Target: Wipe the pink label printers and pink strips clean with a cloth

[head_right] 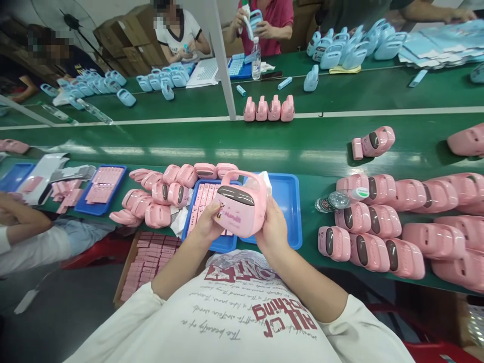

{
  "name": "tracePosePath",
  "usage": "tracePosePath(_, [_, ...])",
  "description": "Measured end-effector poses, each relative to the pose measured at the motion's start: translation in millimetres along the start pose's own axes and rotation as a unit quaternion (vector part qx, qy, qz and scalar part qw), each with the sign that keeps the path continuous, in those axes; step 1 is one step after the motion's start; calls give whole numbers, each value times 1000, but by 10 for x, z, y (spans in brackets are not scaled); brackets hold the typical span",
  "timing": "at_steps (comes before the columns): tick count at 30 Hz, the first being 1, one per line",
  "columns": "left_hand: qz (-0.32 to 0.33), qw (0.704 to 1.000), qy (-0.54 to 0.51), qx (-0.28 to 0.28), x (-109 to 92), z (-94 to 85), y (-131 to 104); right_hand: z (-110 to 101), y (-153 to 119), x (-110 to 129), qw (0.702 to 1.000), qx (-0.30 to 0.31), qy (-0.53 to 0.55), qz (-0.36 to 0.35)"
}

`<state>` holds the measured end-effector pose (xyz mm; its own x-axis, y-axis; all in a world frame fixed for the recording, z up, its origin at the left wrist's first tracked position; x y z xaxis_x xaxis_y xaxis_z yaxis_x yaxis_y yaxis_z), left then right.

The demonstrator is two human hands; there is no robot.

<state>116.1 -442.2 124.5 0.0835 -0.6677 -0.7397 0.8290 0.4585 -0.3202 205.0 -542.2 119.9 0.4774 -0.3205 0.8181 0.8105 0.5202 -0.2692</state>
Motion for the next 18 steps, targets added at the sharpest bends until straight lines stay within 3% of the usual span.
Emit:
tracePosePath(3, [111,987,111,-26,-148,-41,-22,-125,186,55,999,5,35,-2])
tracePosePath(6, [195,942,256,-92,-261,-48,-66,-244,216,232,988,-31,7,-152])
tracePosePath(8, [217,917,313,-116,-265,-19,-86,-204,158,337,958,34,-120,-259])
tracePosePath(9, [218,913,325,-114,-244,2,-90,-140,126,368,924,103,-207,-303])
tracePosePath(11, [203,917,334,-79,-176,48,-89,9,94,379,821,248,-369,-358])
tracePosePath(13, [192,922,333,-52,-116,67,-93,108,136,372,733,321,-458,-388])
tracePosePath(14, [193,922,331,-51,-101,60,-98,127,183,372,711,328,-478,-398])
tracePosePath(16, [208,919,327,-66,-101,14,-108,100,298,378,708,306,-488,-408])
tracePosePath(18, [224,916,325,-73,-116,-51,-107,6,407,368,734,264,-486,-394])
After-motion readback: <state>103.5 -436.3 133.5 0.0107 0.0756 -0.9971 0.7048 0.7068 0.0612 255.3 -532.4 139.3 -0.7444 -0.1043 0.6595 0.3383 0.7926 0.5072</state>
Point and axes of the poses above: each hand's wrist, its own y-axis towards the middle knuckle, its own z-axis out of the palm, x = y × z, the point moved 2 cm from there along y, towards the middle knuckle
